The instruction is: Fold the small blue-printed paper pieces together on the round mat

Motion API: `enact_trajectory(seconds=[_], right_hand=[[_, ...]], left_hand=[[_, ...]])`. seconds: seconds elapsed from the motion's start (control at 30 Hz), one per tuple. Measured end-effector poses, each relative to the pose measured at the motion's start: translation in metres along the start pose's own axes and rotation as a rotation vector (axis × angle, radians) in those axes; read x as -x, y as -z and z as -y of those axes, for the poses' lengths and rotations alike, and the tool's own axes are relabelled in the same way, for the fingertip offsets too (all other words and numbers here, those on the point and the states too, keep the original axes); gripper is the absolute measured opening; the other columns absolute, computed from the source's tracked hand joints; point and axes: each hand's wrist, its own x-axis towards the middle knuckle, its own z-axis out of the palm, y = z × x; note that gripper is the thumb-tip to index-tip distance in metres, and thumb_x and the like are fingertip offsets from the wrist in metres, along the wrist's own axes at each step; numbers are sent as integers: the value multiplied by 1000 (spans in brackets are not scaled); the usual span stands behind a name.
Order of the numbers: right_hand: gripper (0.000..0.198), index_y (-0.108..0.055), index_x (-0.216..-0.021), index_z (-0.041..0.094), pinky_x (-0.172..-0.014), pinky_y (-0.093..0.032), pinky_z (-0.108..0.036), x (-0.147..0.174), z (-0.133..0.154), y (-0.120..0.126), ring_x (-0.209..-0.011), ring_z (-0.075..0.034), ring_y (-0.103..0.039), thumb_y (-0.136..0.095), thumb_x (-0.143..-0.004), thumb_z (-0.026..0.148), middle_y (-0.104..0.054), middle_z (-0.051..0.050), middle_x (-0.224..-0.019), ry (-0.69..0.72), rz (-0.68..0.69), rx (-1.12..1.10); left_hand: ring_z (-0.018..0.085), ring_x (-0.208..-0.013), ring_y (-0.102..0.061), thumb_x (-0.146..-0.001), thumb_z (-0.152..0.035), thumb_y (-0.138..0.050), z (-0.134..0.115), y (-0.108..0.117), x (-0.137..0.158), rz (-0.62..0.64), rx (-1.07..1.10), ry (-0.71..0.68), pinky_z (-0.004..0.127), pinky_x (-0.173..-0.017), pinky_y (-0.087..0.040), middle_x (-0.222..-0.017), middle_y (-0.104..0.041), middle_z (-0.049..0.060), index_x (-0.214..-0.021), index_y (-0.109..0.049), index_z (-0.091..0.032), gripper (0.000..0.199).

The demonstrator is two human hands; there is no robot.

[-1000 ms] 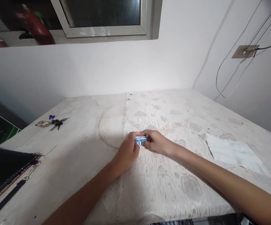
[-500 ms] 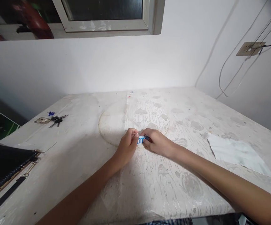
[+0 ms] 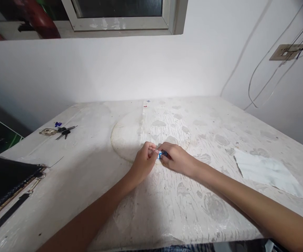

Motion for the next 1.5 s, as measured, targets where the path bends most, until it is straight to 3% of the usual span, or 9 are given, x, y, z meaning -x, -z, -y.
enact_trajectory(seconds=[0.3, 0.37, 0.47, 0.6, 0.73, 0.97, 1.17, 1.3, 1.5], right_hand=[[17, -56, -85, 17, -54, -34, -24, -1, -1, 0, -58, -10, -46, -46, -73, 11, -56, -3, -77, -79, 14, -112], [13, -55, -82, 17, -50, -30, -24, -3, -2, 0, -52, -8, -42, -47, -73, 14, -52, 0, -67, -149, 6, -288], [10, -54, -80, 16, -45, -22, -23, -6, -3, 4, -45, -7, -31, -51, -71, 18, -41, 4, -56, -280, 14, -730], [5, -56, -72, 14, -45, -19, -25, -8, 3, 11, -44, -5, -22, -53, -69, 17, -36, 5, -52, -316, 136, -1188], [2, -56, -70, 13, -45, -20, -24, -6, 7, 12, -45, -4, -23, -56, -69, 15, -38, 4, -54, -291, 184, -1366], [19, -52, -84, 14, -45, -28, -23, -7, 7, -1, -43, -6, -40, -61, -68, 18, -53, 3, -52, -291, 24, -1260], [28, -48, -88, 18, -48, -35, -24, -6, 9, -10, -48, -10, -49, -65, -67, 26, -53, 4, -53, -284, -94, -1131], [23, -49, -79, 17, -48, -35, -22, -6, 7, -11, -53, -8, -49, -66, -65, 24, -51, 3, -61, -271, -125, -1085], [22, -45, -79, 18, -47, -35, -23, -8, 8, -11, -52, -9, -51, -63, -67, 25, -51, 3, -63, -322, -141, -1149]], left_hand=[[9, -58, -42, -78, -23, -42, -2, 1, -2, 40, -5, 0, 22, -54, -33, -70, -47, -4, -83, -49, -20, 10], [11, -63, -44, -81, -26, -38, -4, 3, -2, -6, -37, -29, 24, -57, -35, -70, -49, -2, -79, -51, -19, 15], [14, -78, -49, -84, -33, -38, -6, 9, -4, -75, -14, -106, 26, -69, -37, -82, -55, 1, -84, -57, -19, 23], [16, -84, -51, -83, -48, -41, -9, 17, -6, 109, 187, -157, 27, -74, -39, -93, -58, 5, -105, -58, -18, 41], [16, -85, -51, -75, -44, -57, -10, 14, -3, 198, 296, -167, 25, -74, -41, -92, -56, 5, -96, -60, -17, 34], [8, -56, -39, -77, -36, -54, -13, 5, 4, 56, 289, -57, 21, -53, -32, -57, -43, -4, -69, -54, -16, 22], [8, -53, -39, -76, -35, -55, -8, 4, 3, 67, 398, -29, 22, -52, -31, -55, -43, -4, -66, -54, -15, 23], [7, -52, -37, -74, -40, -58, -3, 4, 2, 74, 447, 7, 22, -51, -29, -56, -44, -3, -69, -57, -14, 27], [9, -56, -43, -77, -40, -52, -1, 2, 0, 148, 464, 8, 23, -56, -35, -60, -49, -1, -66, -54, -14, 28]])
